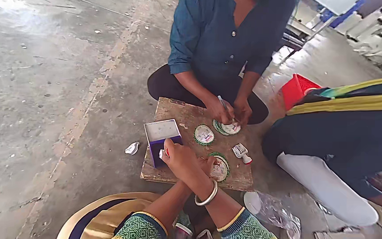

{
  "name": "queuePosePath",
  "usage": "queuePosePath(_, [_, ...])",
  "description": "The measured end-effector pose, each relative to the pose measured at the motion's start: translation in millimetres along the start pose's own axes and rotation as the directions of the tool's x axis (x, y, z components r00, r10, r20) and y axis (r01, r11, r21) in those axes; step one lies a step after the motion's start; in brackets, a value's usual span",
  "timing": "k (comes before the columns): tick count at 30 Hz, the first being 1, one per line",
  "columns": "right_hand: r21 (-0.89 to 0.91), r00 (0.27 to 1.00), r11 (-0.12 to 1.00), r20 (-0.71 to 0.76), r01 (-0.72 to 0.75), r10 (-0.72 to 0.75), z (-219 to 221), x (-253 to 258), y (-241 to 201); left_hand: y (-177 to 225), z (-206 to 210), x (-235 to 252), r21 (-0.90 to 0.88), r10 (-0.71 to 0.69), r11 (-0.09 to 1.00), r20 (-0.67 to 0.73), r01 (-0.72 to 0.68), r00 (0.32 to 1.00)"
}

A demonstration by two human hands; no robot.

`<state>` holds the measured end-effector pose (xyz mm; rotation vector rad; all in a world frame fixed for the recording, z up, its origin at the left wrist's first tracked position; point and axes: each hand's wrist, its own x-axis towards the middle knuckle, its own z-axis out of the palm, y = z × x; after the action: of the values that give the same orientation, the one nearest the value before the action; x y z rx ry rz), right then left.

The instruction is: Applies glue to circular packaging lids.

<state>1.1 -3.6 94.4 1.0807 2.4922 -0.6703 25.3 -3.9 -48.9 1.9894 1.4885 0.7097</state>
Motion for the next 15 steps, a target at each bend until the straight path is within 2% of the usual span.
queuePosePath(1, [0.069, 0.997, 0.998, -0.075, 0.015, -0.010, -2, -6, 10, 23, -20, 2, -0.088, -0.210, 0.970, 0.178, 0.228, 0.961])
queuePosePath(2, [0.153, 0.977, 0.987, -0.213, 0.041, -0.008, -5, -14, 23, 27, -22, 2, -0.126, -0.259, 0.951, 0.174, 0.282, 0.950])
queuePosePath(4, [0.297, 0.898, 0.954, -0.430, 0.045, 0.092, -17, -44, 59, 17, -13, -3, -0.163, -0.167, 0.969, 0.124, 0.186, 0.978])
queuePosePath(6, [0.360, 0.821, 0.933, -0.527, -0.020, 0.220, -28, -79, 100, 13, -9, -5, -0.148, -0.092, 0.984, 0.082, 0.104, 0.992])
queuePosePath(8, [0.334, 0.796, 0.935, -0.530, -0.122, 0.293, -26, -100, 136, 29, -31, -7, -0.159, -0.159, 0.968, 0.211, 0.194, 0.965])
queuePosePath(10, [0.297, 0.835, 0.935, -0.450, -0.195, 0.317, -13, -108, 152, 33, -36, -4, -0.128, -0.207, 0.959, 0.297, 0.253, 0.932])
queuePosePath(13, [0.246, 0.888, 0.936, -0.326, -0.251, 0.324, 2, -104, 149, 31, -34, -4, -0.103, -0.197, 0.968, 0.262, 0.230, 0.945])
queuePosePath(15, [0.228, 0.895, 0.937, -0.303, -0.266, 0.328, 3, -99, 146, 30, -32, -7, -0.147, -0.172, 0.970, 0.153, 0.195, 0.973])
